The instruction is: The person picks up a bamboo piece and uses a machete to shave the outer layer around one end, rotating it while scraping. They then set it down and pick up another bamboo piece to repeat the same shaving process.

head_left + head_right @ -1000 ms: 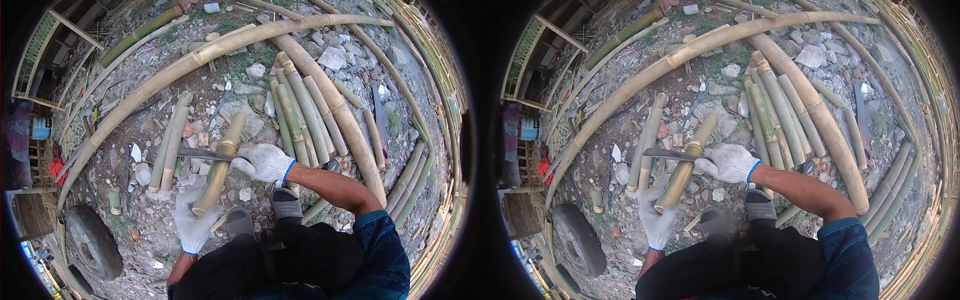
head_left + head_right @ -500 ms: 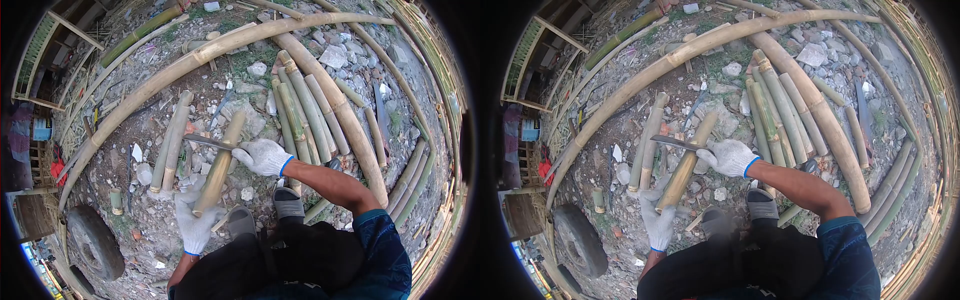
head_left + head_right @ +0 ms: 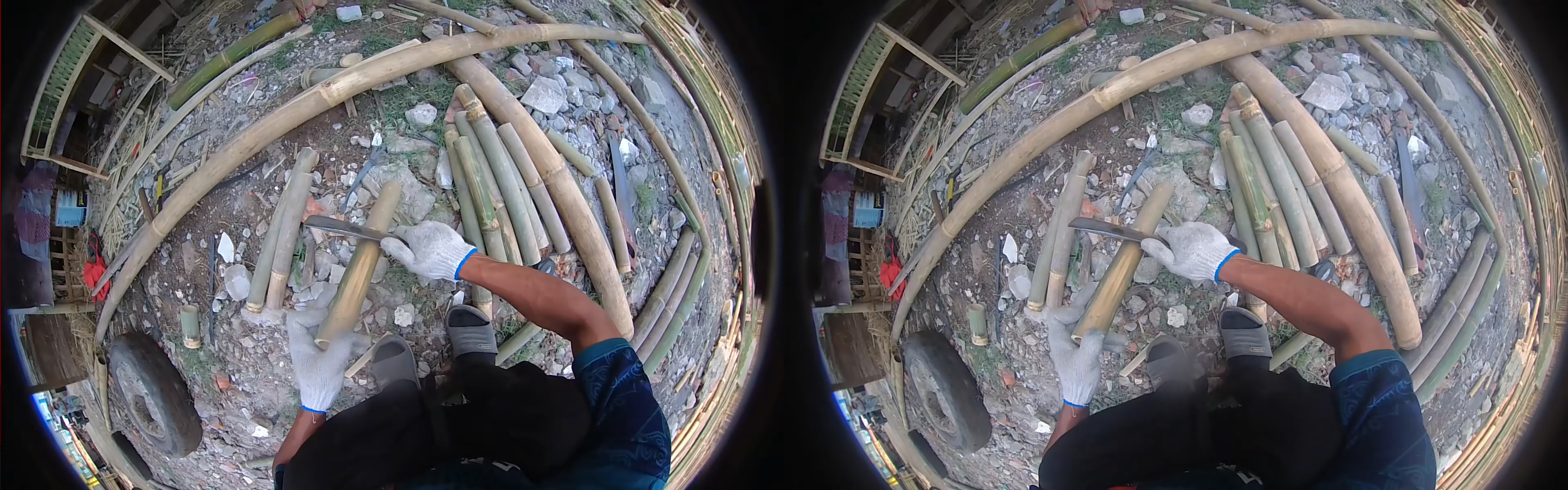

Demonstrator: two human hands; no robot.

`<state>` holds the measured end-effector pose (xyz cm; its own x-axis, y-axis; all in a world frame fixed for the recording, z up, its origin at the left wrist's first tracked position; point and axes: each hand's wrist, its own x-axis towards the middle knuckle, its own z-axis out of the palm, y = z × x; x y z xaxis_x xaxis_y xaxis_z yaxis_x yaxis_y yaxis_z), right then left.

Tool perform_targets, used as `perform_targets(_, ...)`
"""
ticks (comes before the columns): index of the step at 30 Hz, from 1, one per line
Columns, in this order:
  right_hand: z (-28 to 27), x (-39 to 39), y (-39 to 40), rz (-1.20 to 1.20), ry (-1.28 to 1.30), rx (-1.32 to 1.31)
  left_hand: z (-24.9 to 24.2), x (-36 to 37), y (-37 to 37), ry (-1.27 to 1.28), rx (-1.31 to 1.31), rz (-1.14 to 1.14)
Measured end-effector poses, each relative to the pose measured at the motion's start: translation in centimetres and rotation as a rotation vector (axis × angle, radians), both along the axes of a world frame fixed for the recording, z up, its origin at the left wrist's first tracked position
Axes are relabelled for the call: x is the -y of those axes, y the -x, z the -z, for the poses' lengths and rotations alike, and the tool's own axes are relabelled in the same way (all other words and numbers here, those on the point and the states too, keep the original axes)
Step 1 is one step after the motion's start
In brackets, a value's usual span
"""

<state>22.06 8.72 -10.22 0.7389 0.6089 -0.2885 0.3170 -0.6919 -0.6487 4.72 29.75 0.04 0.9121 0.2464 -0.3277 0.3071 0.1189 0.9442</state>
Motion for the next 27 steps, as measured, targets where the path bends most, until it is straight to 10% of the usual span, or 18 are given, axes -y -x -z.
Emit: perform_targets(27, -0.3, -0.8, 1.2, 0.057, -0.03, -0.04, 1.6, -0.8, 0.9, -0.599, 0.118, 0.133)
